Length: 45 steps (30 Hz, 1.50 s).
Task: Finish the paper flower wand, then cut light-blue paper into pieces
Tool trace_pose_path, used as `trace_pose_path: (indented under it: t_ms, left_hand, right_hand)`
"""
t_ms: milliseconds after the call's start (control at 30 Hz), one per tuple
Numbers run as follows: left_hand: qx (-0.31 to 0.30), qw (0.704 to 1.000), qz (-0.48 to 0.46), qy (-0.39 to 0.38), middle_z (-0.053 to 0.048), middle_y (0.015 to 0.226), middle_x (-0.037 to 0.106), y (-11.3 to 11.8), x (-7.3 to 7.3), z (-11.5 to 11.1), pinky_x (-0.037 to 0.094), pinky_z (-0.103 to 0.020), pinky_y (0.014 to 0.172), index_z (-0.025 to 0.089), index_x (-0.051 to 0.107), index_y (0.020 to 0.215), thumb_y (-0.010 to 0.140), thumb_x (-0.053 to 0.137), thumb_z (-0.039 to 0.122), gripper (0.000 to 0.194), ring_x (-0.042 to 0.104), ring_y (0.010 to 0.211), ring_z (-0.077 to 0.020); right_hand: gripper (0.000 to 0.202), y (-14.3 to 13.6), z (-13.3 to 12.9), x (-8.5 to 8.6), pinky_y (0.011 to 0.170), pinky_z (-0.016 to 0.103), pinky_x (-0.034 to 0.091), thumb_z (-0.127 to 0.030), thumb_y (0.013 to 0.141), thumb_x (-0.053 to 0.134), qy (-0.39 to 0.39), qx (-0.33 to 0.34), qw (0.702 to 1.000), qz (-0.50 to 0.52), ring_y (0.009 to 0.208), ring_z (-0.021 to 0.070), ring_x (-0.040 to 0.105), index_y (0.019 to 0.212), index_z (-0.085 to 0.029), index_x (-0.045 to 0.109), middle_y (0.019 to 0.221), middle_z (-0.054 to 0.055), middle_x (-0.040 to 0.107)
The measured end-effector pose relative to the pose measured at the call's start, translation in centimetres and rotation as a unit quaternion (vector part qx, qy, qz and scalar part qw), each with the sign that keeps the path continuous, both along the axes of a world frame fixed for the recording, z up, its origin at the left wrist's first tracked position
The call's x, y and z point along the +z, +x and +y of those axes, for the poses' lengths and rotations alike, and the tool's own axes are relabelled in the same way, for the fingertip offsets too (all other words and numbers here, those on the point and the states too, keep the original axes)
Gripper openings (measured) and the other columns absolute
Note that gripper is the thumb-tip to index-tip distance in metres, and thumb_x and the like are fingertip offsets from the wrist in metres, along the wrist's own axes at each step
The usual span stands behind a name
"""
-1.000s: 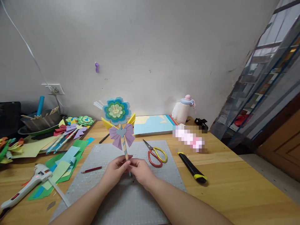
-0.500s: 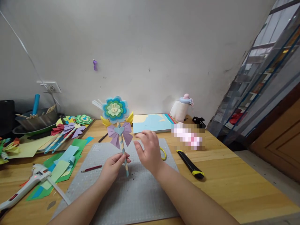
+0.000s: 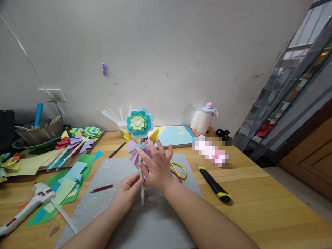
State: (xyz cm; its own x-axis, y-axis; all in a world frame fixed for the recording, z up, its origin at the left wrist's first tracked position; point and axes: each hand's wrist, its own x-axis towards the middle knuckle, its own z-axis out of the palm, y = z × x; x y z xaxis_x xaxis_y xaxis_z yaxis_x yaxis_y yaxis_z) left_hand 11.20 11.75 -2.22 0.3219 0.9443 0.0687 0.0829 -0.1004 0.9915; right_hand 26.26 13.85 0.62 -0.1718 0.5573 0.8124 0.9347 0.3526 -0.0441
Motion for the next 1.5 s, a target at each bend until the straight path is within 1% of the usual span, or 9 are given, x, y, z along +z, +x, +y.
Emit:
trace_pose_path:
  t_ms: [100,300,533,667,767,900,1133,1500]
  left_hand:
    - [-0.016,1.000,-0.008,-0.009,-0.002,0.070,0.061,0.3,0.3,-0.3,0.040,-0.027,0.068,0.018,0.070,0.089,0.080,0.058,0.052,0.038,0.053,0.070,-0.0171]
    - [-0.018,0.999,-0.022,-0.033,-0.002,0.068,0.061,0.7,0.6,-0.9,0.040,-0.027,0.065,0.018,0.069,0.093,0.078,0.060,0.052,0.039,0.053,0.067,-0.0163]
    - [-0.006,0.998,-0.034,-0.051,-0.002,0.069,0.063,0.8,0.1,-1.0,0.043,-0.027,0.066,0.017,0.063,0.093,0.075,0.063,0.052,0.039,0.058,0.069,-0.0170]
    - [-0.009,0.998,-0.038,-0.052,-0.002,0.068,0.063,0.7,-0.1,-0.9,0.043,-0.027,0.065,0.018,0.061,0.093,0.075,0.063,0.052,0.039,0.059,0.068,-0.0170]
    - [-0.012,0.998,-0.036,-0.048,-0.002,0.068,0.063,0.7,-0.1,-0.8,0.043,-0.027,0.066,0.017,0.062,0.095,0.076,0.063,0.051,0.039,0.058,0.068,-0.0165]
    - [-0.011,0.998,-0.033,-0.043,-0.001,0.067,0.061,0.6,0.0,-0.8,0.042,-0.025,0.063,0.015,0.062,0.094,0.079,0.062,0.048,0.036,0.055,0.066,-0.0152]
    - [-0.018,0.999,-0.032,-0.036,0.000,0.067,0.059,0.3,0.0,-0.8,0.041,-0.024,0.063,0.015,0.061,0.095,0.082,0.059,0.043,0.031,0.054,0.066,-0.0138]
    - [-0.012,0.999,-0.027,-0.032,0.000,0.067,0.060,0.2,-0.1,-0.6,0.042,-0.025,0.064,0.015,0.062,0.095,0.082,0.060,0.042,0.031,0.055,0.066,-0.0145]
  right_hand:
    - [0.042,0.1,0.2,-0.4,0.111,0.059,0.006,-0.046,0.091,0.046,-0.004,0.002,1.000,0.003,0.138,0.0314,0.026,0.132,-0.039,0.052,0.148,0.005,0.038]
    - [0.041,0.5,0.4,-0.7,0.111,0.058,0.007,-0.042,0.091,0.044,0.015,0.019,0.999,0.026,0.136,0.0309,0.030,0.130,-0.036,0.055,0.145,0.007,0.041]
    - [0.039,0.5,0.3,-1.0,0.112,0.056,0.006,-0.039,0.091,0.042,0.023,0.022,0.999,0.043,0.135,0.0297,0.033,0.124,-0.031,0.060,0.140,0.007,0.046]
    - [0.039,0.6,0.3,-1.1,0.112,0.057,0.006,-0.039,0.091,0.043,0.019,0.024,0.999,0.030,0.135,0.0300,0.033,0.126,-0.034,0.059,0.143,0.005,0.044]
    - [0.038,0.6,0.4,-1.2,0.112,0.057,0.006,-0.039,0.091,0.044,0.020,0.033,0.998,0.043,0.135,0.0292,0.034,0.127,-0.036,0.058,0.142,0.005,0.046]
    - [0.038,0.7,0.7,-1.3,0.112,0.057,0.006,-0.039,0.092,0.046,0.025,0.047,0.997,0.054,0.135,0.0287,0.034,0.128,-0.038,0.057,0.142,0.004,0.048]
    - [0.035,0.9,1.1,-1.3,0.112,0.059,0.007,-0.040,0.093,0.044,0.030,0.058,0.996,0.061,0.136,0.0284,0.033,0.125,-0.038,0.059,0.143,0.003,0.048]
    - [0.035,1.5,1.4,-1.4,0.112,0.060,0.005,-0.038,0.094,0.042,0.027,0.065,0.996,0.056,0.138,0.0285,0.031,0.125,-0.039,0.059,0.145,0.003,0.045]
